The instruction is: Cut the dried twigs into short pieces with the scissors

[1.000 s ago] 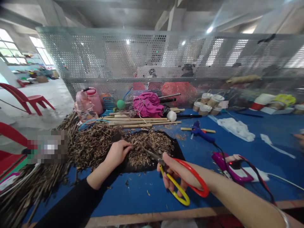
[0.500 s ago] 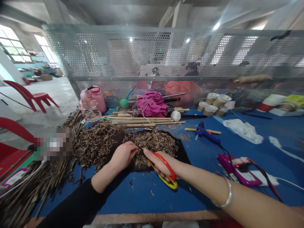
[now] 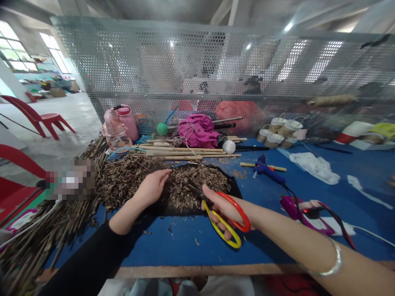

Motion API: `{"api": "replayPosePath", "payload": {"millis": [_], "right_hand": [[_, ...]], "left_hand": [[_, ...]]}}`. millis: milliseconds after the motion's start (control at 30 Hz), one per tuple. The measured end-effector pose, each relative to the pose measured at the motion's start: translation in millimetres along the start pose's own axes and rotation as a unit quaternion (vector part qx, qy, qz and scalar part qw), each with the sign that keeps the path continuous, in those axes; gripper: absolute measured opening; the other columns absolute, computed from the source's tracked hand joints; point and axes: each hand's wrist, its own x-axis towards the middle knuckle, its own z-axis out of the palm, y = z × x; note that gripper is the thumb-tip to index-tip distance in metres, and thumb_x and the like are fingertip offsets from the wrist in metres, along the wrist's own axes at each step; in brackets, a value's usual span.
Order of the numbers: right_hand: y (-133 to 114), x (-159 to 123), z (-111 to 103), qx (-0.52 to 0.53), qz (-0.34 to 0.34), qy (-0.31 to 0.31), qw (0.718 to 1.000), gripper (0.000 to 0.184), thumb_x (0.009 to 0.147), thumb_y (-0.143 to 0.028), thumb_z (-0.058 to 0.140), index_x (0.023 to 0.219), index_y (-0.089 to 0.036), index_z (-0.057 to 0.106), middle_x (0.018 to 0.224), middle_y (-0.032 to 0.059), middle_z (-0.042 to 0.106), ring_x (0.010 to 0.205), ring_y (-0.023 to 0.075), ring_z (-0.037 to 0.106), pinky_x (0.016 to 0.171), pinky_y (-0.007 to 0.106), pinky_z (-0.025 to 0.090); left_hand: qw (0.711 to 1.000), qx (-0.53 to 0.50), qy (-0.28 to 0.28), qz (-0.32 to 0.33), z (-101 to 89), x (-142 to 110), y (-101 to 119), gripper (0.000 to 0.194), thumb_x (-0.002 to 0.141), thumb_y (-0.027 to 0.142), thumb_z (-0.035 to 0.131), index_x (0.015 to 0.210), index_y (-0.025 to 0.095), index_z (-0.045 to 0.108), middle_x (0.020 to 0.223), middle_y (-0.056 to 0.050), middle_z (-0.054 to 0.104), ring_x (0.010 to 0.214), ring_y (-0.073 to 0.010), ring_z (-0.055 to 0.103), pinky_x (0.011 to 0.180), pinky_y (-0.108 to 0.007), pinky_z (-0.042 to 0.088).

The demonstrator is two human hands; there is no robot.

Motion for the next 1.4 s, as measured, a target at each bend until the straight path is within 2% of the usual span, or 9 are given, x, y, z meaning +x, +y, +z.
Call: {"api": "replayPosePath", "payload": {"millis": [133, 233, 500, 667, 867, 967, 1100, 1300, 1400], "right_hand": [[8, -13, 0, -0.044, 0.015, -0.023, 0.999, 0.073, 0.072, -0.079, 0.021, 0.092, -0.016, 0.051, 0.059, 0.0031, 0.057, 0.044, 0.0116, 0.055, 0.034, 0.019, 0.043], [9, -9, 3, -0.051, 0.022, -0.039, 0.998, 0.074, 0.072, -0.080, 0.024, 0.091, -0.015, 0.053, 0.062, 0.0067, 0.061, 0.050, 0.0145, 0.059, 0.038, 0.022, 0.046], [-16, 21, 6, -0.075, 0.035, -0.041, 0.996, 0.076, 0.067, -0.083, 0.020, 0.086, -0.016, 0.052, 0.053, 0.0018, 0.054, 0.041, 0.0112, 0.050, 0.034, 0.022, 0.045], [-13, 32, 5, -0.078, 0.011, -0.014, 0.997, 0.071, 0.070, -0.081, 0.027, 0.082, -0.016, 0.053, 0.046, -0.0058, 0.039, 0.033, 0.0047, 0.035, 0.026, 0.014, 0.032], [-2, 30, 1, -0.085, -0.009, 0.029, 0.996, 0.060, 0.076, -0.073, 0.032, 0.082, -0.016, 0.052, 0.043, -0.0092, 0.032, 0.029, 0.0021, 0.023, 0.023, 0.011, 0.021], [4, 23, -3, -0.047, -0.021, 0.017, 0.999, 0.061, 0.077, -0.073, 0.031, 0.083, -0.016, 0.051, 0.043, -0.0094, 0.033, 0.028, 0.0025, 0.026, 0.024, 0.011, 0.025], [13, 5, -3, 0.027, 0.002, -0.045, 0.999, 0.069, 0.076, -0.076, 0.020, 0.089, -0.015, 0.051, 0.049, -0.0041, 0.045, 0.035, 0.0066, 0.044, 0.032, 0.016, 0.040], [30, -9, 2, 0.112, -0.084, -0.102, 0.985, 0.073, 0.077, -0.076, 0.017, 0.101, -0.015, 0.050, 0.059, 0.0018, 0.055, 0.045, 0.0109, 0.053, 0.042, 0.021, 0.046], [51, -5, 8, 0.203, -0.167, -0.079, 0.962, 0.071, 0.074, -0.077, 0.027, 0.104, -0.017, 0.051, 0.062, 0.0004, 0.054, 0.048, 0.0109, 0.052, 0.047, 0.024, 0.047]], "left_hand": [[0.992, 0.096, -0.080, -0.023, -10.5, -2, -3, 0.045, 0.073, 0.040, 0.063, 0.109, 0.014, 0.062, 0.106, -0.012, 0.063, 0.097, -0.0255, 0.060, 0.088, -0.033, 0.045], [0.989, 0.105, -0.105, -0.028, -1.8, -2, -2, 0.048, 0.065, 0.033, 0.071, 0.108, 0.013, 0.063, 0.103, -0.013, 0.063, 0.093, -0.0247, 0.061, 0.085, -0.031, 0.046], [0.997, 0.014, -0.060, 0.048, 30.2, -5, 3, 0.021, 0.071, 0.013, 0.060, 0.090, 0.017, 0.066, 0.091, -0.005, 0.066, 0.085, -0.0170, 0.060, 0.079, -0.026, 0.045], [0.999, -0.010, -0.039, 0.034, 32.1, -8, 5, 0.013, 0.069, 0.010, 0.059, 0.080, 0.018, 0.060, 0.075, -0.001, 0.064, 0.070, -0.0138, 0.057, 0.065, -0.023, 0.042], [0.999, -0.019, -0.027, 0.002, 29.4, -7, 2, 0.007, 0.073, 0.015, 0.057, 0.078, 0.019, 0.061, 0.078, -0.002, 0.066, 0.073, -0.0148, 0.059, 0.069, -0.024, 0.043], [1.000, -0.023, -0.010, -0.008, 30.6, -8, 1, 0.017, 0.074, 0.014, 0.052, 0.087, 0.018, 0.063, 0.086, -0.004, 0.067, 0.079, -0.0162, 0.060, 0.077, -0.027, 0.045], [0.999, -0.045, 0.010, 0.004, 26.6, -8, 3, 0.033, 0.066, 0.005, 0.049, 0.094, 0.017, 0.064, 0.095, -0.005, 0.066, 0.087, -0.0161, 0.059, 0.083, -0.026, 0.046], [0.999, 0.020, 0.029, -0.006, -4.0, 29, 13, 0.033, 0.070, 0.004, 0.044, 0.092, 0.017, 0.066, 0.091, -0.004, 0.068, 0.085, -0.0139, 0.061, 0.083, -0.023, 0.046], [0.985, 0.167, -0.035, -0.032, -9.7, 61, 13, 0.032, 0.075, 0.008, 0.046, 0.100, 0.015, 0.065, 0.101, -0.009, 0.068, 0.097, -0.0184, 0.061, 0.089, -0.027, 0.044]]}}
